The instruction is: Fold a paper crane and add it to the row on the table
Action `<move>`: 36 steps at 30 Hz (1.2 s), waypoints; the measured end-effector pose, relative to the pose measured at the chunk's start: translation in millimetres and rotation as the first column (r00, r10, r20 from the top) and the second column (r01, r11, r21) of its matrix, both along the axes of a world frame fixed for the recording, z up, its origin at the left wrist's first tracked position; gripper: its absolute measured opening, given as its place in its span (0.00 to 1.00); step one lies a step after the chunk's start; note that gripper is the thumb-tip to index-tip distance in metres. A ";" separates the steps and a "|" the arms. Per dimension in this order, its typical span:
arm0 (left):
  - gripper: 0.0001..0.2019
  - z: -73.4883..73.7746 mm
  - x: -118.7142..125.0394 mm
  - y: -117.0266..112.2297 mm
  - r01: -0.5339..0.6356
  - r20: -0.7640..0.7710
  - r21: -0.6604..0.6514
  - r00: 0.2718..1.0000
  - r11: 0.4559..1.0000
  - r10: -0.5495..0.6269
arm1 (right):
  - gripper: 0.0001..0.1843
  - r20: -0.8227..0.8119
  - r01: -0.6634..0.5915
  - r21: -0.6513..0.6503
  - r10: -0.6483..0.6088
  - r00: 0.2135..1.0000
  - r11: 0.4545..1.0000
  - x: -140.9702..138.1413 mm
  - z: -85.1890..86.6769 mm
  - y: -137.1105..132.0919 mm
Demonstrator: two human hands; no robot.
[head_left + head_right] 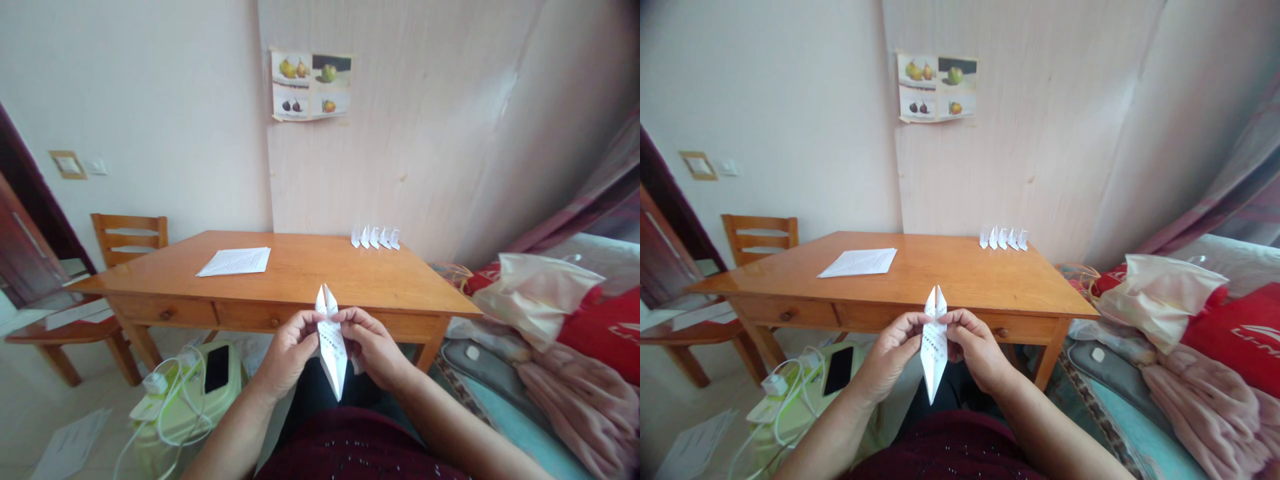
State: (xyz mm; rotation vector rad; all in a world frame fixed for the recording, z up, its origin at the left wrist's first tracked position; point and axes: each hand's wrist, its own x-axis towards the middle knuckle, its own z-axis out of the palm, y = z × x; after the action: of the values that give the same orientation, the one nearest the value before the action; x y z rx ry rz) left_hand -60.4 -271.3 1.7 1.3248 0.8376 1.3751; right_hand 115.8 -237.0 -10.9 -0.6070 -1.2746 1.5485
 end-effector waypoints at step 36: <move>0.11 -12.0 10.1 5.7 -0.195 -0.143 0.100 0.967 0.976 0.209 | 0.17 0.148 0.118 0.119 -0.135 0.980 0.986 -5.9 -3.5 1.5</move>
State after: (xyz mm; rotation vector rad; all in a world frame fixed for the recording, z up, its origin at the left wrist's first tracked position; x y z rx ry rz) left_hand -50.3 -265.6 -10.3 1.4566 1.0517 1.4949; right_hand 109.9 -235.5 -14.4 -0.7353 -1.4002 1.3383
